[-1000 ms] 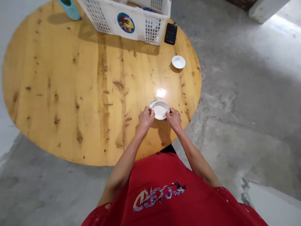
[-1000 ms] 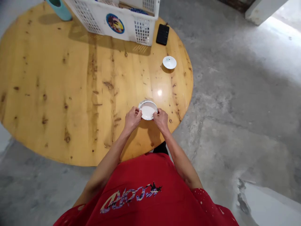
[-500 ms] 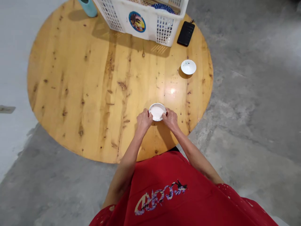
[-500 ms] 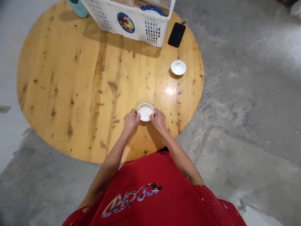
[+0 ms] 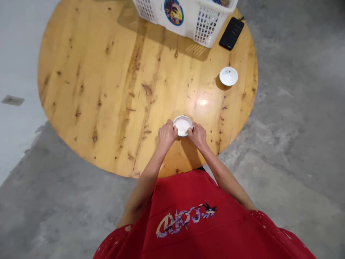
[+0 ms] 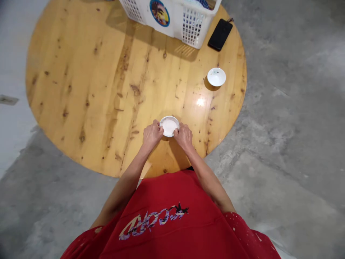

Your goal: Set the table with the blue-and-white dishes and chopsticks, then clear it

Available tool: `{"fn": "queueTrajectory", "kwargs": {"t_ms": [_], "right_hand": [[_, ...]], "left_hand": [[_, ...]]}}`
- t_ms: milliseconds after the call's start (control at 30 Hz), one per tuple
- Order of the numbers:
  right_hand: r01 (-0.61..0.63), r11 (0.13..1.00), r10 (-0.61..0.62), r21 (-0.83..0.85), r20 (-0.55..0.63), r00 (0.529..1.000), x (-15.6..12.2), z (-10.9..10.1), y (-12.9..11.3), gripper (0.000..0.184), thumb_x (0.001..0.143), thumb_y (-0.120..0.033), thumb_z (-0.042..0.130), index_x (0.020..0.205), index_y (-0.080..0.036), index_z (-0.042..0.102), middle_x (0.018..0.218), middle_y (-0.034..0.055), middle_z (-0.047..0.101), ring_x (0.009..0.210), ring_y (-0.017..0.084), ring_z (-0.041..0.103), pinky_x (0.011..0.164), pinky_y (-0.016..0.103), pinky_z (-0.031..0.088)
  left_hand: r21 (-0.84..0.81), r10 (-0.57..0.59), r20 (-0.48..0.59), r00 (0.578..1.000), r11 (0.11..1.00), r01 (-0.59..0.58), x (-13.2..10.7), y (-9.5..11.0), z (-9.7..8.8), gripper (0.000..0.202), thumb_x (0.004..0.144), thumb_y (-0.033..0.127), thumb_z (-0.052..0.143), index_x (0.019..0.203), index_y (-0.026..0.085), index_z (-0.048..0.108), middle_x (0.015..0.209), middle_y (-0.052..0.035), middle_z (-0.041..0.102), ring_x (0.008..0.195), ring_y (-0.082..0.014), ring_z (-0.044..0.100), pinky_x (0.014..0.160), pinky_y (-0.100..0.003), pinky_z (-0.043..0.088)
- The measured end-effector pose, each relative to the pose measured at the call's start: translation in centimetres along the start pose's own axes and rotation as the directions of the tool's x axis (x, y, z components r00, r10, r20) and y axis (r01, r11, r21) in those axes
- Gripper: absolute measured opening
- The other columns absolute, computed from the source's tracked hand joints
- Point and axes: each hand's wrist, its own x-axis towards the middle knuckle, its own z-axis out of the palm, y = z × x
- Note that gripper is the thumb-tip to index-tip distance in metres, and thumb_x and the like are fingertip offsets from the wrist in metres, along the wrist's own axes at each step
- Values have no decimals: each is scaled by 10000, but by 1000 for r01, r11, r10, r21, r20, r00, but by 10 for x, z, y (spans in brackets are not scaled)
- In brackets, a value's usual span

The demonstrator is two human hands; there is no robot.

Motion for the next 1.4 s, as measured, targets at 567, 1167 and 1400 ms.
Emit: {"fn": "queueTrajectory", "kwargs": {"t_ms": [567, 1167, 1400], "right_hand": [[-33, 999, 34, -33, 41, 999, -6, -11, -8, 375, 936, -291, 379, 1215, -156, 589, 1090, 163, 608, 967, 289, 609, 841, 386, 452], [-19, 907, 5, 420, 35, 999, 0, 8, 14, 269, 864, -272, 486, 977, -116, 674, 863, 82, 709, 782, 189, 632, 728, 269, 455], [76, 878, -60, 473, -49, 997, -35, 3, 24, 237, 850, -249, 490, 985, -133, 645, 859, 62, 690, 729, 171, 597, 683, 258, 431]], "left_hand": [[93, 67, 52, 996, 993, -72, -1, -1, 0, 351, 932, 253, 333, 1107, 97, 595, 1001, -223, 702, 959, -337, 681, 799, -385, 470], [-452, 8, 11, 1000, 892, -2, -6, -17, 38, 356, 900, 359, 383, 1096, 147, 591, 1009, -134, 703, 876, -243, 679, 758, -332, 519], [-528, -41, -31, 999, 849, 18, -47, -1, 25, 358, 835, 357, 444, 1155, 242, 555, 970, -90, 700, 881, -271, 688, 692, -373, 552]]}}
